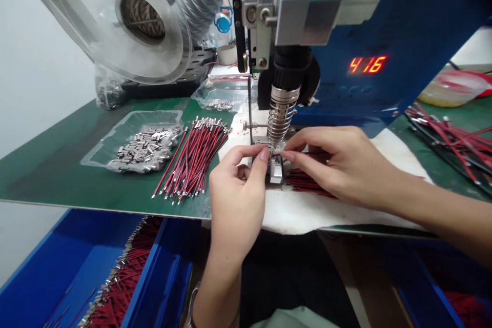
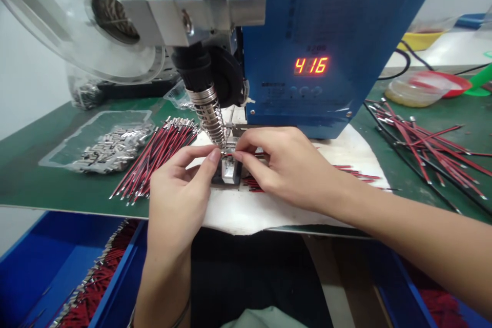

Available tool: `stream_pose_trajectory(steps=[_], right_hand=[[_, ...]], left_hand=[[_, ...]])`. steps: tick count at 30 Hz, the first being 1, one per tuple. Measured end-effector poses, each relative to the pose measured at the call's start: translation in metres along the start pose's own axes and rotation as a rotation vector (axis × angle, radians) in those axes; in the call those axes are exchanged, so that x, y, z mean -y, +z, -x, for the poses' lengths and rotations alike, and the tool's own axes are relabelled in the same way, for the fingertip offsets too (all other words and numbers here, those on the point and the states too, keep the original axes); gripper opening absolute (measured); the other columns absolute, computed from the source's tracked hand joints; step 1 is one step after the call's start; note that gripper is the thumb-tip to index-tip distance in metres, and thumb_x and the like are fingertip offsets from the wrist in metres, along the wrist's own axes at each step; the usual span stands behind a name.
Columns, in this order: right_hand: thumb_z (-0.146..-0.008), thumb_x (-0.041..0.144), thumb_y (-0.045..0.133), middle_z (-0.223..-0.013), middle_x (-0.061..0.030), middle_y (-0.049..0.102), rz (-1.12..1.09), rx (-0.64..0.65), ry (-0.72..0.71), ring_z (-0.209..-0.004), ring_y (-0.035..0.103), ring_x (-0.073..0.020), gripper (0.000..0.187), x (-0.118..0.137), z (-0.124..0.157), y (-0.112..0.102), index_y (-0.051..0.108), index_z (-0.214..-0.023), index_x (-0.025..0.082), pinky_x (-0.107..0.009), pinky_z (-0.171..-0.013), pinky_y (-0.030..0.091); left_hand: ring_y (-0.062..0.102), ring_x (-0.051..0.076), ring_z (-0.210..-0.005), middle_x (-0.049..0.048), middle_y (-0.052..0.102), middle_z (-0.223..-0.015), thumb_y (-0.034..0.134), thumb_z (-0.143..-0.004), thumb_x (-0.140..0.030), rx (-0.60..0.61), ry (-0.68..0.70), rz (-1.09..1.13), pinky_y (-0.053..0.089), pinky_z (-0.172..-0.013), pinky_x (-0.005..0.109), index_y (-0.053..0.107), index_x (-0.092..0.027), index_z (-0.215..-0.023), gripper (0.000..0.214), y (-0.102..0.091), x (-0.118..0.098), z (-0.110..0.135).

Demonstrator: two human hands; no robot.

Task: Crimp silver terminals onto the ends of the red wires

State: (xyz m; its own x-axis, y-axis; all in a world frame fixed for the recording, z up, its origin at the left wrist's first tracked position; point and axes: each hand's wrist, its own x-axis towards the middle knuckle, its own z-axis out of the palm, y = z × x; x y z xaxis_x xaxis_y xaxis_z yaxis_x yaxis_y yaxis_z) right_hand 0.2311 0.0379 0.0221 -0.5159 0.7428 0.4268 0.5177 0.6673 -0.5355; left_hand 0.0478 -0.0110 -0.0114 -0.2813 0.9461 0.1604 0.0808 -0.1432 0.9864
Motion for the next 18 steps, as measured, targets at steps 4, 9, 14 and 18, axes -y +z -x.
stream_pose_trajectory(steps=[4,9,14,18], right_hand=[[-0.103,0.029,0.064,-0.082,-0.0033,0.081,-0.004,-0.014,-0.014,-0.067,0.07,-0.021,0.018,-0.0006,0.0004,0.0007,0.075,-0.09,0.024,-0.034,-0.063,0.05],[-0.104,0.029,0.064,-0.082,-0.0033,0.08,-0.002,-0.01,-0.011,-0.068,0.071,-0.0215,0.019,-0.0003,0.0008,0.0016,0.076,-0.09,0.025,-0.034,-0.066,0.052],[-0.104,0.029,0.064,-0.08,-0.0029,0.08,-0.007,-0.012,0.012,-0.066,0.07,-0.0205,0.019,0.0004,0.0004,0.002,0.076,-0.09,0.024,-0.033,-0.066,0.051],[-0.103,0.029,0.066,-0.076,-0.0014,0.078,-0.047,-0.02,0.054,-0.06,0.066,-0.0183,0.019,0.0025,-0.0002,0.0019,0.076,-0.088,0.023,-0.032,-0.068,0.051]], left_hand=[[0.057,0.012,-0.056,-0.0009,0.064,-0.065,0.08,-0.098,-0.037,0.0,0.005,-0.009,0.042,-0.051,0.022,0.085,-0.02,-0.1,0.018,-0.0003,0.0011,0.0003],[0.057,0.013,-0.056,-0.0016,0.061,-0.064,0.079,-0.099,-0.035,0.008,0.002,-0.008,0.043,-0.051,0.021,0.085,-0.021,-0.101,0.016,-0.0002,0.0008,0.0006],[0.049,0.01,-0.053,-0.0034,0.06,-0.064,0.081,-0.099,-0.034,-0.006,0.024,0.015,0.047,-0.054,0.02,0.081,-0.021,-0.1,0.013,-0.0005,0.0012,0.0005],[0.046,0.01,-0.052,-0.0048,0.055,-0.062,0.082,-0.098,-0.037,-0.011,0.007,0.024,0.048,-0.055,0.02,0.079,-0.02,-0.096,0.017,-0.0009,0.0017,0.0011]])
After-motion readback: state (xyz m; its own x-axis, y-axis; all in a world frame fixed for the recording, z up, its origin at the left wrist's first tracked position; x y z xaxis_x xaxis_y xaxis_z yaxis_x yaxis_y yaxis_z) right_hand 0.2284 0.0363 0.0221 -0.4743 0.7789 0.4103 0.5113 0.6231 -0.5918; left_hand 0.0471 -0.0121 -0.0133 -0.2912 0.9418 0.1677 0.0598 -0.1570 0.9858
